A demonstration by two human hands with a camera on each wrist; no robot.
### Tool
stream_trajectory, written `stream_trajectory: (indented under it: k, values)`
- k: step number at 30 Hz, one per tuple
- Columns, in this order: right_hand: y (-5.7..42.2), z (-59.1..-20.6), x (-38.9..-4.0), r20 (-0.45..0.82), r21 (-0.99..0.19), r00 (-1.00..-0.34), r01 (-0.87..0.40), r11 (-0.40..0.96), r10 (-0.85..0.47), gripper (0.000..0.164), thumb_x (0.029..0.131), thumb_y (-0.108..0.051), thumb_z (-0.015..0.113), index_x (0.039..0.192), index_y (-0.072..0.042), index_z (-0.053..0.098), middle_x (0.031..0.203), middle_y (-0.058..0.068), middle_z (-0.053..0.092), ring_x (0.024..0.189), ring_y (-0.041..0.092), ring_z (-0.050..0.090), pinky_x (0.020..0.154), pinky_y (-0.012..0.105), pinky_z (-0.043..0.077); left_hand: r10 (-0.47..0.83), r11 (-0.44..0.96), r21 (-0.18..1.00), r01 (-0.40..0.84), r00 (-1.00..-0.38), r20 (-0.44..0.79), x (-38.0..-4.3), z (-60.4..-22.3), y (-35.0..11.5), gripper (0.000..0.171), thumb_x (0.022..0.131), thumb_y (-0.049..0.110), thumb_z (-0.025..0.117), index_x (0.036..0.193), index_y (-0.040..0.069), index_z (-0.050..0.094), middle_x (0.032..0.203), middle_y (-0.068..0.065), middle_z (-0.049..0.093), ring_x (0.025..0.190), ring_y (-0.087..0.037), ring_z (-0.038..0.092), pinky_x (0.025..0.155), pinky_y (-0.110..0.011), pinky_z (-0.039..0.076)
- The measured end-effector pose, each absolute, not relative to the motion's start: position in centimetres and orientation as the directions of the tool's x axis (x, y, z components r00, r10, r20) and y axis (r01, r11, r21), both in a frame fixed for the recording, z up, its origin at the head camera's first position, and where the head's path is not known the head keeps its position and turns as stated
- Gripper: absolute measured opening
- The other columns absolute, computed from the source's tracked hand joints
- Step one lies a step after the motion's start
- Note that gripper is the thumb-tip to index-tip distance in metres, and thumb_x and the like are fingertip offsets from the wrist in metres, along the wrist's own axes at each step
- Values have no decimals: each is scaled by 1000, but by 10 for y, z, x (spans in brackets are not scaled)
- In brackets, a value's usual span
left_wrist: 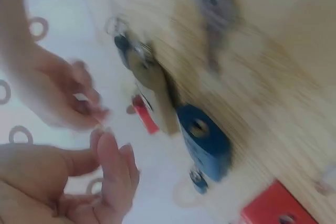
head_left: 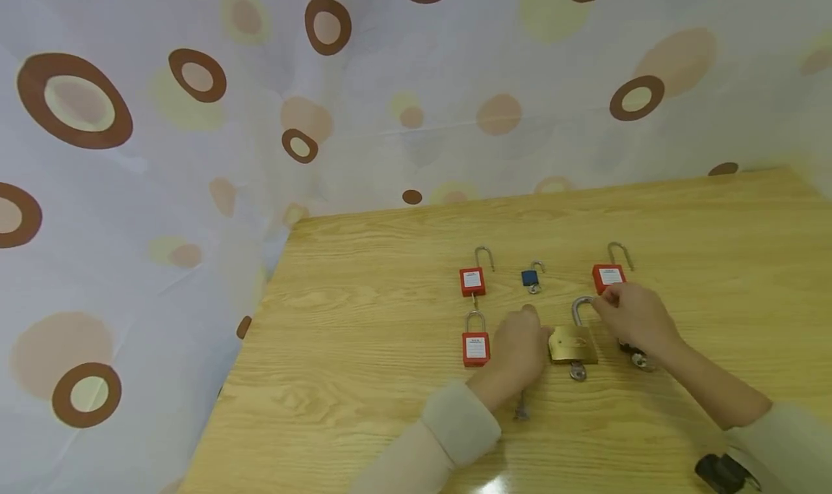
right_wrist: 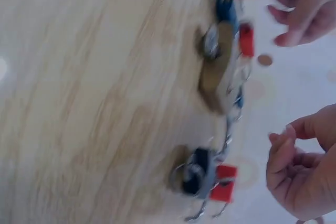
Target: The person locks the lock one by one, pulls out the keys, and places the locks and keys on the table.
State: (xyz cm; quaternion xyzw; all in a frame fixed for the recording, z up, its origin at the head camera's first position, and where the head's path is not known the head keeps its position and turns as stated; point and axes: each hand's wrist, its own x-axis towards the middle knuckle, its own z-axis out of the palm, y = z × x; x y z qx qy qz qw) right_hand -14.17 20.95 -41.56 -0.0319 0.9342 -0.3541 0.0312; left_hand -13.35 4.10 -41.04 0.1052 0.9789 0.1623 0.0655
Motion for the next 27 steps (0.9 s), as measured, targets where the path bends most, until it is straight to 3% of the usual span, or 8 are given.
stream_trajectory:
  k: [3,7,14,19,23,27]
  values:
    - [206,-429,-152,-1,-577,-997,-59,815,-73,30,92,-18,51,65,-4,55,49,-3,41,44,11,36,41,23,29,261,929,300,216,-958,-117,-131,-414,52,27,91,36,58,83,10,61,72,1,60,62,-8,56,50,-21,42]
    - [196,-442,-157,-72,-526,-996,-11,850,-58,35,87,-18,54,54,-12,44,48,-6,34,45,9,31,40,20,23,236,951,240,194,-959,-160,-130,-426,66,34,87,45,60,76,13,65,82,1,63,72,-8,58,54,-22,44]
    - [191,-449,-162,-57,-548,-995,-38,836,-82,46,85,-11,55,48,-17,30,47,-8,21,47,7,19,45,19,16,187,975,151,166,-972,-139,-131,-432,75,33,81,48,65,88,15,67,85,2,60,75,-10,59,58,-22,49]
    - [194,-453,-164,-22,-556,-992,-88,826,-121,39,85,-10,52,50,-14,34,48,-7,28,46,8,26,45,21,21,148,980,154,129,-982,-114,-133,-434,72,41,74,54,67,87,16,68,82,0,60,74,-14,59,59,-24,47]
    - [195,-454,-162,26,-560,-990,-130,818,-140,32,86,-8,52,56,-10,40,51,-3,37,48,11,34,45,23,26,138,979,161,125,-988,-72,-135,-435,70,43,68,56,70,76,14,67,74,1,62,67,-12,58,52,-22,44]
    - [195,-449,-154,120,-553,-983,-180,814,-135,28,88,-7,53,62,-7,43,55,0,41,49,12,36,45,23,27,148,947,294,133,-989,-27,-133,-437,65,40,70,49,74,67,11,63,68,0,62,62,-12,56,51,-21,41]
